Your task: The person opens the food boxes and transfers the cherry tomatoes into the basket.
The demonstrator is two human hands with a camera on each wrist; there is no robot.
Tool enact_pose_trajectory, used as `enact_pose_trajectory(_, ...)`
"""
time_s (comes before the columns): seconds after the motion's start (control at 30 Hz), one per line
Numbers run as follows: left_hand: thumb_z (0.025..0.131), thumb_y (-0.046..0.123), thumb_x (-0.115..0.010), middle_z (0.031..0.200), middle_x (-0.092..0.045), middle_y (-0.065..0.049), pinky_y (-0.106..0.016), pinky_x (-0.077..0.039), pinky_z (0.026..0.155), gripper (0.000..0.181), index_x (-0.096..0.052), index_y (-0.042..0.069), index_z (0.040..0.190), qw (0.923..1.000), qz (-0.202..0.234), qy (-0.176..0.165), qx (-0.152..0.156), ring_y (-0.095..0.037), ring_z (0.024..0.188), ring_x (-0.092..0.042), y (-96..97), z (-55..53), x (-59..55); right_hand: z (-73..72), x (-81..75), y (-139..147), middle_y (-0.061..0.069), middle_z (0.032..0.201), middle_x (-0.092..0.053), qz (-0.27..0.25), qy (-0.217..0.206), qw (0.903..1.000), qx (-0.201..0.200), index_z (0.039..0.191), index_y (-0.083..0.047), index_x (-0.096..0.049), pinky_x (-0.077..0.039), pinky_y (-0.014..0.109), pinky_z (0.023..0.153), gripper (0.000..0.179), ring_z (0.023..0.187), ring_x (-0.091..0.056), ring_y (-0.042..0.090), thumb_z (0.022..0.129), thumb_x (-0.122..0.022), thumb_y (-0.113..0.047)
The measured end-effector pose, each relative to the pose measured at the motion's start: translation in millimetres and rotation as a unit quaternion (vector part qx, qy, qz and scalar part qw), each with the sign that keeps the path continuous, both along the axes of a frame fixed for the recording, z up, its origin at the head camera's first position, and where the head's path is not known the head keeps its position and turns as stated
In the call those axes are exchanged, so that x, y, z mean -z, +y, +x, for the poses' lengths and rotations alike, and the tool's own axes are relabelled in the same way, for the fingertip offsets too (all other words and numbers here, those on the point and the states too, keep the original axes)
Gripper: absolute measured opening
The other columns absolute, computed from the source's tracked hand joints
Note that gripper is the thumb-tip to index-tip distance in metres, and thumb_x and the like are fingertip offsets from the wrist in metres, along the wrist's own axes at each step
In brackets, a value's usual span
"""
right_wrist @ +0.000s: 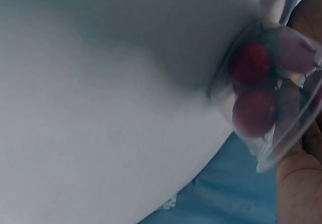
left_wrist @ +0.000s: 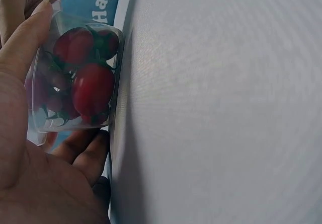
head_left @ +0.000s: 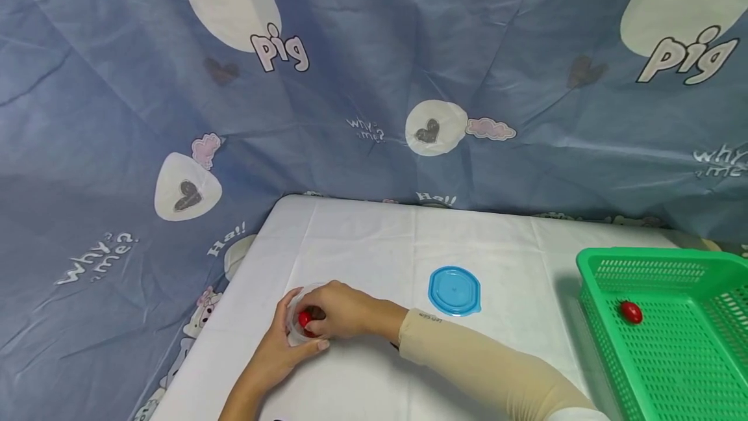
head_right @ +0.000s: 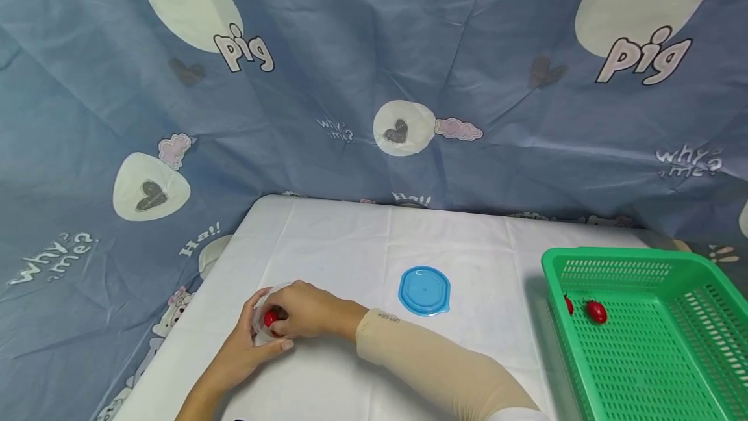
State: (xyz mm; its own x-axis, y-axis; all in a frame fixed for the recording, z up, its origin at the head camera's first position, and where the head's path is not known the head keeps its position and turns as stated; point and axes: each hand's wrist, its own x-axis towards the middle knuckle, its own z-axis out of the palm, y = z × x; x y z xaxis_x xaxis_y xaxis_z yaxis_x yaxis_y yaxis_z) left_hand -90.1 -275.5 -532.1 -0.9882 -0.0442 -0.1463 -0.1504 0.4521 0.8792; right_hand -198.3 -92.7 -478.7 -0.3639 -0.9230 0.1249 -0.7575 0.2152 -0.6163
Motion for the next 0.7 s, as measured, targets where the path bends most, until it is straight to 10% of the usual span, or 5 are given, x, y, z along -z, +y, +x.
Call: enact_pose_trajectory(0.7,0.079,0.039,-0.093,0.165,-0.035,-0.018,-0.077,-0.023,0.113,0.113,-0.018,0.031,0.164,0.9995,-0.03,-0.006,-0.009,-0.046,0.152,-0.029,3.0,-3.3,-1.3,-28.9,-41.4,58.2,0.002,0.112,-0.075,-0.05,-0.048,0.9972,0.028,0.123,0.0,-0.072,-0.055,0.016,0.084,0.028,0.095,-0.068,0.001,0.095,-0.073,0.0)
